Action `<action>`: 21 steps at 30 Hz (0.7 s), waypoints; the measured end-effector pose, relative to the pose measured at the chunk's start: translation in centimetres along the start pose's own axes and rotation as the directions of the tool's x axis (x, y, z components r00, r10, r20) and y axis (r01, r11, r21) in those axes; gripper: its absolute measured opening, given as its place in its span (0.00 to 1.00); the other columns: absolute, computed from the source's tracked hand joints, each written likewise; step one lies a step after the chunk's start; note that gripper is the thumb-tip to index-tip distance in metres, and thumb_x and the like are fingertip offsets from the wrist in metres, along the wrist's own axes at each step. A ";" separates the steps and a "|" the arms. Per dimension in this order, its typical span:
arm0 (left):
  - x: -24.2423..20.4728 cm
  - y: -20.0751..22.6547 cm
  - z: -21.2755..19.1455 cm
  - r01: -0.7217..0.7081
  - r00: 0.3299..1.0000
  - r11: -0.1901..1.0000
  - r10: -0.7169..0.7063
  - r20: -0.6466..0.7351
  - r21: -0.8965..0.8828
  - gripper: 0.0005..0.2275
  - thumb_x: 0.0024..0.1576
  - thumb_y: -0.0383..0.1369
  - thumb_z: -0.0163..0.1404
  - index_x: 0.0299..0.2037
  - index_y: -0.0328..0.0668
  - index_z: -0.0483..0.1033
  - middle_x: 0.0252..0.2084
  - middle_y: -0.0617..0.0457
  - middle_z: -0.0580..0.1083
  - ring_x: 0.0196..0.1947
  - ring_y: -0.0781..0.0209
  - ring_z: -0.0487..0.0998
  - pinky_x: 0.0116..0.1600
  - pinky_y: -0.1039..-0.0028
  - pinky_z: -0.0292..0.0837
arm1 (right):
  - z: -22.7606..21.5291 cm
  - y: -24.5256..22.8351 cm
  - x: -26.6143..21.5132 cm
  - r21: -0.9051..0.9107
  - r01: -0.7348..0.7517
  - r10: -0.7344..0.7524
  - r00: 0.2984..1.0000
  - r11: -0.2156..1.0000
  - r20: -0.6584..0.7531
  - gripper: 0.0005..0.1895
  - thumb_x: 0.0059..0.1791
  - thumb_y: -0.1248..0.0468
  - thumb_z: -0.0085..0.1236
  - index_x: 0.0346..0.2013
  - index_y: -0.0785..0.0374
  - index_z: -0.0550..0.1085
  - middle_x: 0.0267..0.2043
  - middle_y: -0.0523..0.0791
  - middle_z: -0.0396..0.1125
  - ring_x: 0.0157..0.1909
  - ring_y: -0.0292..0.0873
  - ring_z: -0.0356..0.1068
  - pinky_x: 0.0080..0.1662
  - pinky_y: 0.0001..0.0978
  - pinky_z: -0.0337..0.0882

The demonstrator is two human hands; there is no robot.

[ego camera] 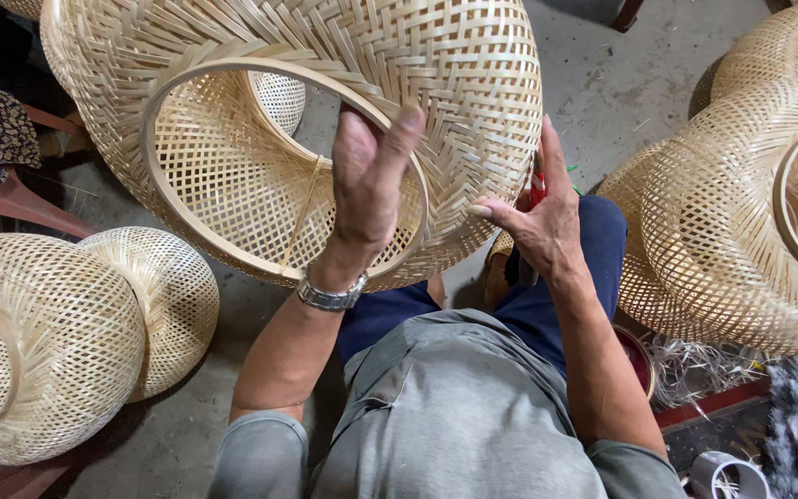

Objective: The person is finishing the rim of a woven bamboo basket. They use a red-handled tool to tuck and secure the loose ends of the bamboo strips along the top edge, rotating the basket to work around the circumference.

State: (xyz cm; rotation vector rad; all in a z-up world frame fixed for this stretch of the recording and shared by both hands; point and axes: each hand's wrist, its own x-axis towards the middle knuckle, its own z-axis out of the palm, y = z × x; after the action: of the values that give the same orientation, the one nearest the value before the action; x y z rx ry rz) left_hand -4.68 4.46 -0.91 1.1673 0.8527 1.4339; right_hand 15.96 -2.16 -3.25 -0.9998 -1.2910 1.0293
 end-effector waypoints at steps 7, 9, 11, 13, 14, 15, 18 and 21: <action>-2.0 1.9 3.1 -0.226 0.972 0.970 0.231 0.048 -0.085 0.19 0.61 0.26 0.59 0.57 0.35 0.63 0.55 0.47 0.72 0.54 0.63 0.77 0.61 0.74 0.80 | 0.2 -0.2 -0.9 0.036 -0.046 0.047 0.998 0.998 -0.030 0.61 0.42 0.65 0.75 0.79 0.66 0.42 0.77 0.52 0.55 0.75 0.48 0.60 0.70 0.43 0.65; -2.1 2.0 3.3 -0.267 0.964 0.963 0.265 0.034 0.047 0.16 0.63 0.22 0.59 0.56 0.33 0.65 0.54 0.46 0.74 0.49 0.63 0.78 0.58 0.74 0.80 | 0.2 0.0 -1.1 0.054 -0.027 0.028 0.999 0.998 -0.024 0.61 0.43 0.66 0.75 0.80 0.66 0.42 0.78 0.52 0.54 0.76 0.48 0.59 0.73 0.43 0.65; -2.4 1.5 3.4 -0.316 0.949 0.946 0.315 0.029 0.070 0.15 0.64 0.23 0.59 0.55 0.35 0.65 0.53 0.48 0.74 0.48 0.64 0.78 0.56 0.75 0.80 | 0.1 0.3 -1.3 0.077 -0.014 0.015 1.000 0.997 -0.020 0.61 0.44 0.66 0.75 0.80 0.66 0.41 0.79 0.53 0.53 0.77 0.48 0.59 0.74 0.44 0.65; -2.5 1.0 3.0 -0.144 0.990 0.959 0.140 0.032 0.244 0.11 0.64 0.25 0.58 0.48 0.29 0.67 0.44 0.43 0.73 0.39 0.57 0.74 0.46 0.69 0.76 | 0.1 0.4 -1.3 0.106 -0.004 0.006 1.000 0.994 -0.019 0.61 0.44 0.66 0.75 0.80 0.65 0.41 0.79 0.53 0.53 0.77 0.48 0.59 0.75 0.44 0.65; -2.4 0.8 2.4 0.056 0.998 0.916 -0.062 0.002 0.397 0.11 0.63 0.27 0.57 0.41 0.22 0.69 0.36 0.37 0.72 0.30 0.49 0.71 0.36 0.62 0.71 | 0.1 0.2 -1.2 0.106 -0.005 0.008 1.000 0.994 -0.022 0.62 0.43 0.65 0.75 0.80 0.65 0.41 0.79 0.53 0.53 0.77 0.48 0.59 0.74 0.44 0.64; -2.4 0.7 1.6 0.088 0.995 0.908 -0.098 0.004 0.408 0.13 0.64 0.33 0.53 0.39 0.23 0.70 0.33 0.38 0.74 0.28 0.48 0.72 0.34 0.61 0.73 | 0.1 0.1 -1.3 0.106 -0.008 0.011 1.000 0.994 -0.024 0.62 0.43 0.65 0.75 0.80 0.64 0.40 0.79 0.53 0.52 0.76 0.48 0.59 0.72 0.44 0.64; -2.3 1.4 -1.2 -0.149 0.987 0.977 0.136 0.088 0.155 0.24 0.69 0.57 0.37 0.43 0.42 0.73 0.34 0.50 0.81 0.34 0.61 0.87 0.41 0.69 0.90 | -0.1 -0.2 -1.6 0.058 -0.015 0.017 0.999 0.998 -0.032 0.62 0.43 0.64 0.75 0.80 0.64 0.41 0.78 0.53 0.53 0.76 0.48 0.60 0.71 0.44 0.64; -1.6 3.8 -3.6 -0.134 0.981 0.987 0.120 -0.152 -0.086 0.29 0.65 0.59 0.38 0.49 0.37 0.74 0.37 0.44 0.80 0.34 0.52 0.84 0.38 0.59 0.85 | -0.1 -0.3 -1.9 0.026 -0.017 0.018 0.998 1.000 -0.059 0.62 0.42 0.63 0.75 0.79 0.64 0.41 0.78 0.53 0.53 0.75 0.48 0.60 0.70 0.44 0.65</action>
State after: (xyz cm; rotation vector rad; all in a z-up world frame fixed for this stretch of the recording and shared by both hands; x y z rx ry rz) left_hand -9.24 2.50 1.33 1.0700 0.8118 1.6640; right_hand 16.03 -4.08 -3.47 -1.0166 -1.2194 1.0196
